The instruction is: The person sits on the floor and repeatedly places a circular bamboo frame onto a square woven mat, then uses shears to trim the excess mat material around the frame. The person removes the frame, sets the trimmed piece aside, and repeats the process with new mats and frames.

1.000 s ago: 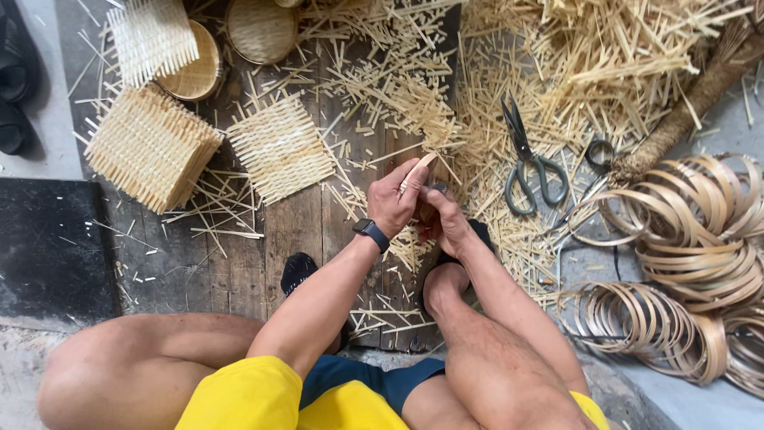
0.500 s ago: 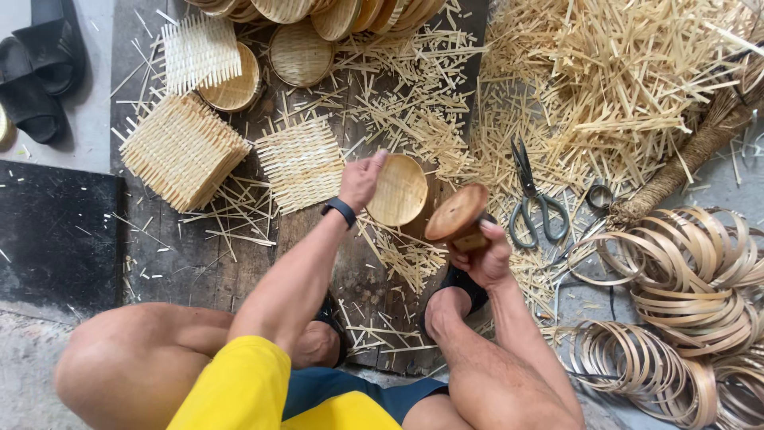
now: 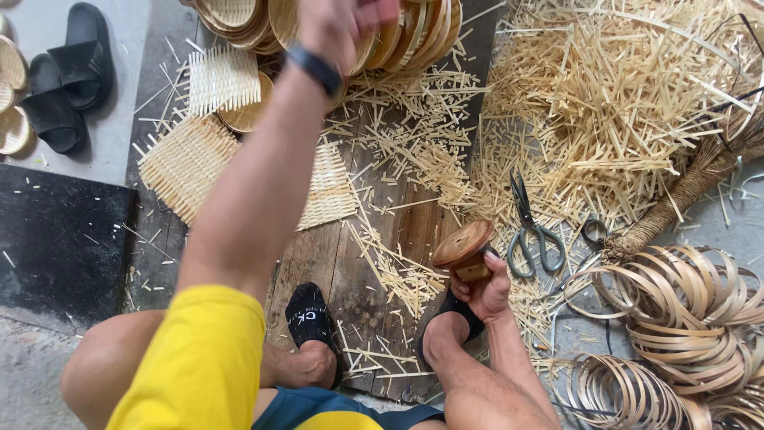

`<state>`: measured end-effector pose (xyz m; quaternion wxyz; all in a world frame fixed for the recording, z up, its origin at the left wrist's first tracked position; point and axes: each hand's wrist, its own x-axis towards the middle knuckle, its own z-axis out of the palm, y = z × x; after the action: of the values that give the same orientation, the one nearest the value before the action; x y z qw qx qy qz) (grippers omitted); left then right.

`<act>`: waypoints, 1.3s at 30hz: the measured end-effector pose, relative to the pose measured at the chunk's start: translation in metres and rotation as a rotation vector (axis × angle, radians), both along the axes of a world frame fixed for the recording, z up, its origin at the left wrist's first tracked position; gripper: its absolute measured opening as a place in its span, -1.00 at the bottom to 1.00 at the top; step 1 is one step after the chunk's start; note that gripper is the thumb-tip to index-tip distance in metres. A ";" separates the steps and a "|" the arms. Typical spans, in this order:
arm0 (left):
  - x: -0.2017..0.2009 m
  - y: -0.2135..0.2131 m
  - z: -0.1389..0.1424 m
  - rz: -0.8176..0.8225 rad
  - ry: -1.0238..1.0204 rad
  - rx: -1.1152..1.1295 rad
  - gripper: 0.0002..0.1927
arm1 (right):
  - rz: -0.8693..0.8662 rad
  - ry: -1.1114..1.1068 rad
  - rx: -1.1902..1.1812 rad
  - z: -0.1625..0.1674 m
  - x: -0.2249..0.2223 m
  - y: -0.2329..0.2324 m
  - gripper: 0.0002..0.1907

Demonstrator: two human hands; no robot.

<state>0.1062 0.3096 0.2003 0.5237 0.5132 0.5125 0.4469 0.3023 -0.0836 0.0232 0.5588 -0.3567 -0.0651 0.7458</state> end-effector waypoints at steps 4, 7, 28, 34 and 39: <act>0.019 -0.117 -0.088 -0.374 0.512 -0.469 -0.17 | -0.013 -0.062 -0.032 -0.004 -0.006 0.009 -0.46; 0.009 -0.224 -0.168 -0.458 0.359 -0.986 -0.23 | 0.026 -0.144 -0.032 -0.008 -0.009 0.018 -0.43; -0.178 -0.187 -0.175 -0.632 1.346 -0.037 -0.48 | 0.065 -0.506 -0.154 -0.072 -0.050 0.027 -0.66; -0.155 -0.201 -0.153 -0.272 1.194 0.209 -0.79 | -0.076 -0.932 -0.031 -0.086 -0.046 0.023 -0.58; -0.097 -0.256 -0.168 -0.384 0.790 0.739 -0.66 | -0.187 -0.084 -0.014 -0.067 -0.014 0.026 -0.48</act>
<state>0.0094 0.0535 0.0321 0.1502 0.8740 0.3766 0.2677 0.2883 -0.0574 -0.0441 0.6202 -0.3960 -0.0499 0.6753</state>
